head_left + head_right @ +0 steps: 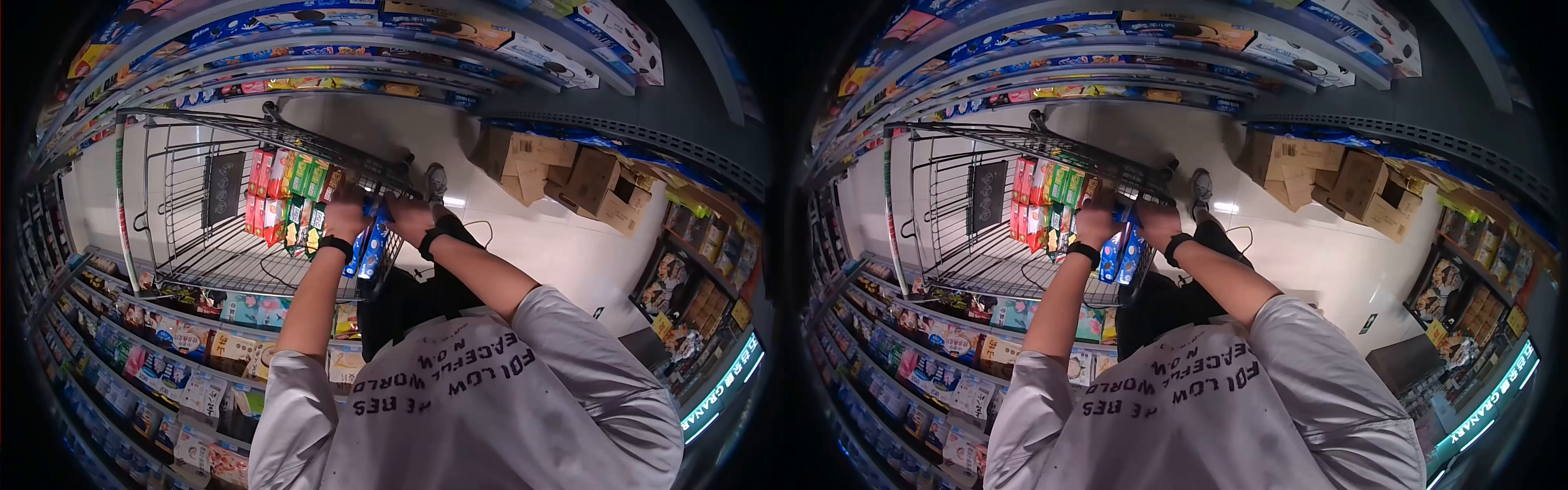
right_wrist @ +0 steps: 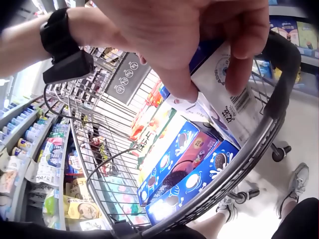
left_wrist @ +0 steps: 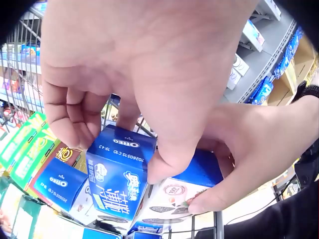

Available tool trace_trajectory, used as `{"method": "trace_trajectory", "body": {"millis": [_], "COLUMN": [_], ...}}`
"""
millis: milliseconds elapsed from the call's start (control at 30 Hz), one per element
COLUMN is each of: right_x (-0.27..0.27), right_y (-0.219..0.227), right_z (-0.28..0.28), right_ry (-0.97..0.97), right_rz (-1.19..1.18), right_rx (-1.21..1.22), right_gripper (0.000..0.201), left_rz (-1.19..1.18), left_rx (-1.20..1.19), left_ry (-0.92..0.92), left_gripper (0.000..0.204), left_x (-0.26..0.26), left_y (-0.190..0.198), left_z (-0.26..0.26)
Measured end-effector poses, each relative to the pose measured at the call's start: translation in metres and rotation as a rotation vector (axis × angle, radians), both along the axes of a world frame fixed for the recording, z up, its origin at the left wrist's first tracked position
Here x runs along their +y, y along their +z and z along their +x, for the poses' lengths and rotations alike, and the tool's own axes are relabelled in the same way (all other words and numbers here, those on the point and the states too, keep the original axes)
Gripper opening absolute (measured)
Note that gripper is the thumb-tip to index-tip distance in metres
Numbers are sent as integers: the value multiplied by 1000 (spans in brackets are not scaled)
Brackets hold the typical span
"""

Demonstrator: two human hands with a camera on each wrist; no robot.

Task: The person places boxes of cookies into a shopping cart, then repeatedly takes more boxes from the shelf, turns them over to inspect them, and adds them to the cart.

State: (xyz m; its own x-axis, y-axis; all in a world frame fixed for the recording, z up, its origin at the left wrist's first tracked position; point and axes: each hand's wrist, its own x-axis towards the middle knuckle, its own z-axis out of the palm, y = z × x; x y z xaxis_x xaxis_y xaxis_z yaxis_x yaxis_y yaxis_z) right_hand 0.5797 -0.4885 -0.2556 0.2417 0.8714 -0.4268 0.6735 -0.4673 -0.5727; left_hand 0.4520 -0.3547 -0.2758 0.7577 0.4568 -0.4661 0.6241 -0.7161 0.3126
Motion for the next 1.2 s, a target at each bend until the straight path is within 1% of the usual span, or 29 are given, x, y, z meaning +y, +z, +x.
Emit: {"method": "trace_trajectory", "body": {"millis": [33,67,100,167,233,300,333,367,467,500,567,667,767,867,1033,1100,1167,1200], "right_x": [2,-4,-4,3,-4,-15,-18,-22,-27,-27,-28,-31,-28,-24,-24,-22,-21,-19], "right_y": [7,-1,6,24,9,-16,-25,-34,-47,-44,-35,-37,-41,-44,-43,-42,-38,-35], "right_z": [7,5,8,14,5,-12,-21,-28,-37,-35,-29,-25,-29,-37,-30,-24,-18,-15], "right_ry": [1,-36,-39,-18,-13,-17,-75,-79,-63,-62,-28,-6,10,11,29,8,9,14], "right_rz": [-118,14,8,-91,-76,13,82,83,-36,-37,-132,-152,-173,-137,-134,-92,-73,-104], "right_rx": [31,7,5,-12,-50,-71,-70,-65,28,30,24,52,49,11,26,23,16,18], "right_gripper": [54,58,58,50,49,58,56,56,55,55,56,56,56,54,53,44,44,44], "left_rz": [-12,9,4,-8,20,5,19,20,13,12,-8,10,18,-29,-50,-73,-50,-50], "left_rx": [-42,-55,-58,140,150,144,131,136,108,110,80,79,41,46,47,64,44,44], "left_ry": [11,22,19,-15,-15,-5,4,1,13,14,5,38,38,29,-8,-16,-7,-3], "left_gripper": [61,61,61,62,60,58,57,57,55,55,56,57,58,59,63,67,63,63], "left_x": [-1,-2,-6,-13,-20,-20,-20,-21,-24,-27,-30,-30,-28,-22,-12,-10,-12,-15], "left_y": [1,2,9,26,30,31,32,31,33,33,33,38,23,20,12,12,12,11], "left_z": [-1,-5,-6,-5,-7,-13,-15,-17,-18,-19,-20,-19,-31,-33,-41,-42,-39,-37]}}
